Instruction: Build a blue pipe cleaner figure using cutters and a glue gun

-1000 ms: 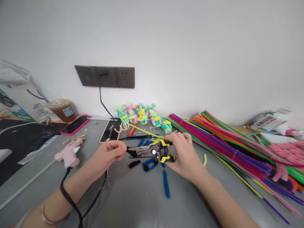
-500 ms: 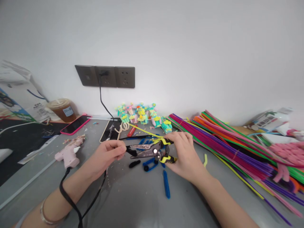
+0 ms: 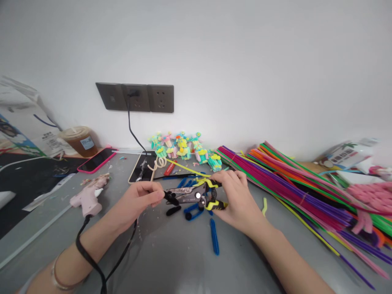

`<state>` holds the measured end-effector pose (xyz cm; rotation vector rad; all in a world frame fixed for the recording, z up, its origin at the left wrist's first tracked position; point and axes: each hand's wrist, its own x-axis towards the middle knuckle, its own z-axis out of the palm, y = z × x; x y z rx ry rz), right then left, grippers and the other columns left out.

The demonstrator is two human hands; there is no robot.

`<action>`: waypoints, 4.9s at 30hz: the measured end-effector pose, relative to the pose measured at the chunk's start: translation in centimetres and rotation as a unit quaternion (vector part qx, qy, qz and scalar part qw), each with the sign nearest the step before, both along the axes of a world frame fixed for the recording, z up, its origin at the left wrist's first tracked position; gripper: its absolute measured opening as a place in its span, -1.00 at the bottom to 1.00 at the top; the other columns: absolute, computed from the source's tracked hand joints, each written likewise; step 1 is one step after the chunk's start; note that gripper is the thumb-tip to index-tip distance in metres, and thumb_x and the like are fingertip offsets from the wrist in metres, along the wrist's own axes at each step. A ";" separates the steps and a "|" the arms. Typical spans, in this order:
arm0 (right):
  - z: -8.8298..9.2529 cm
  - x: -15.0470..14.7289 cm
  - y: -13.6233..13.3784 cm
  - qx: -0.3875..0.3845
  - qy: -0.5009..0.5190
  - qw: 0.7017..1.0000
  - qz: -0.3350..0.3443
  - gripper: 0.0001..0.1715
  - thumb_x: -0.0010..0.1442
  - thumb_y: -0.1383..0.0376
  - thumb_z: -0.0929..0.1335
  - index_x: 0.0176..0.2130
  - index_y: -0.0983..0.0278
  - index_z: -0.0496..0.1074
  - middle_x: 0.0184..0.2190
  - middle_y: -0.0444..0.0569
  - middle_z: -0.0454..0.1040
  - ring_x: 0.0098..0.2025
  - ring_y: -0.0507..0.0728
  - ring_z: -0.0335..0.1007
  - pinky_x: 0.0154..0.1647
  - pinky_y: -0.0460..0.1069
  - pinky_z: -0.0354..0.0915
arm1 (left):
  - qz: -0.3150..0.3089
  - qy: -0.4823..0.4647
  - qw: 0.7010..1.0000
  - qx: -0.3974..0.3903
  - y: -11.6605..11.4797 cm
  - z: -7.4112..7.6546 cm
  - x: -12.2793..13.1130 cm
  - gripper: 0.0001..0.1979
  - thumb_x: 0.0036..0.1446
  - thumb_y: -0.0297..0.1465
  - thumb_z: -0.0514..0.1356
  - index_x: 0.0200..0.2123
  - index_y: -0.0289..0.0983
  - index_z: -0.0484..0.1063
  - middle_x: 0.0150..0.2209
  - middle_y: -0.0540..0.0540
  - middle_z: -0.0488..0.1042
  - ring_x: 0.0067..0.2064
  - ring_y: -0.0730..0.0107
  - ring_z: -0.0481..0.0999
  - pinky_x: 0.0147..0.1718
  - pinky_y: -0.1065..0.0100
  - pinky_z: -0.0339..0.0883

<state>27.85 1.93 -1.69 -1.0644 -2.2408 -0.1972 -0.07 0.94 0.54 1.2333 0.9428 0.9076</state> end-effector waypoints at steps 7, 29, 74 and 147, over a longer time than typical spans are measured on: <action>0.1 0.0 -0.1 -0.001 0.006 1.000 0.007 -0.56 0.08 0.35 0.37 -0.04 0.16 0.22 -0.21 -0.01 0.48 -0.20 0.26 0.41 -0.11 0.15 0.17 | 0.008 -0.007 1.000 -0.023 -0.1 0.1 0.1 -0.71 -0.04 -0.21 0.36 -0.58 -0.29 0.45 -0.57 0.05 0.29 -0.49 0.50 0.15 -0.45 0.38 -0.01; 0.0 0.1 0.0 0.012 0.036 0.999 0.012 -0.58 0.12 0.35 0.41 -0.04 0.17 0.27 -0.21 0.00 0.50 -0.22 0.26 0.42 -0.15 0.14 0.18 | 0.003 -0.045 0.999 0.000 -0.3 0.2 0.0 -0.70 0.02 -0.26 0.35 -0.59 -0.30 0.40 -0.56 0.07 0.28 -0.48 0.52 0.16 -0.44 0.41 0.01; 0.2 -0.1 -0.1 0.004 0.048 0.998 0.027 -0.59 0.08 0.34 0.41 -0.07 0.14 0.30 -0.24 0.00 0.52 -0.24 0.28 0.47 -0.20 0.15 0.29 | 0.022 -0.062 0.997 0.032 -0.4 0.4 0.2 -0.72 0.00 -0.31 0.38 -0.61 -0.29 0.41 -0.56 0.06 0.32 -0.47 0.51 0.22 -0.41 0.43 0.13; -0.1 0.6 0.2 0.045 0.037 0.998 0.024 -0.66 0.14 0.36 0.39 -0.07 0.17 0.32 -0.29 -0.03 0.51 -0.32 0.23 0.47 -0.18 0.16 0.16 | -0.030 -0.028 0.999 0.018 -0.4 0.4 0.3 -0.66 0.00 -0.26 0.33 -0.58 -0.28 0.25 -0.58 0.09 0.22 -0.51 0.54 0.14 -0.49 0.45 -0.01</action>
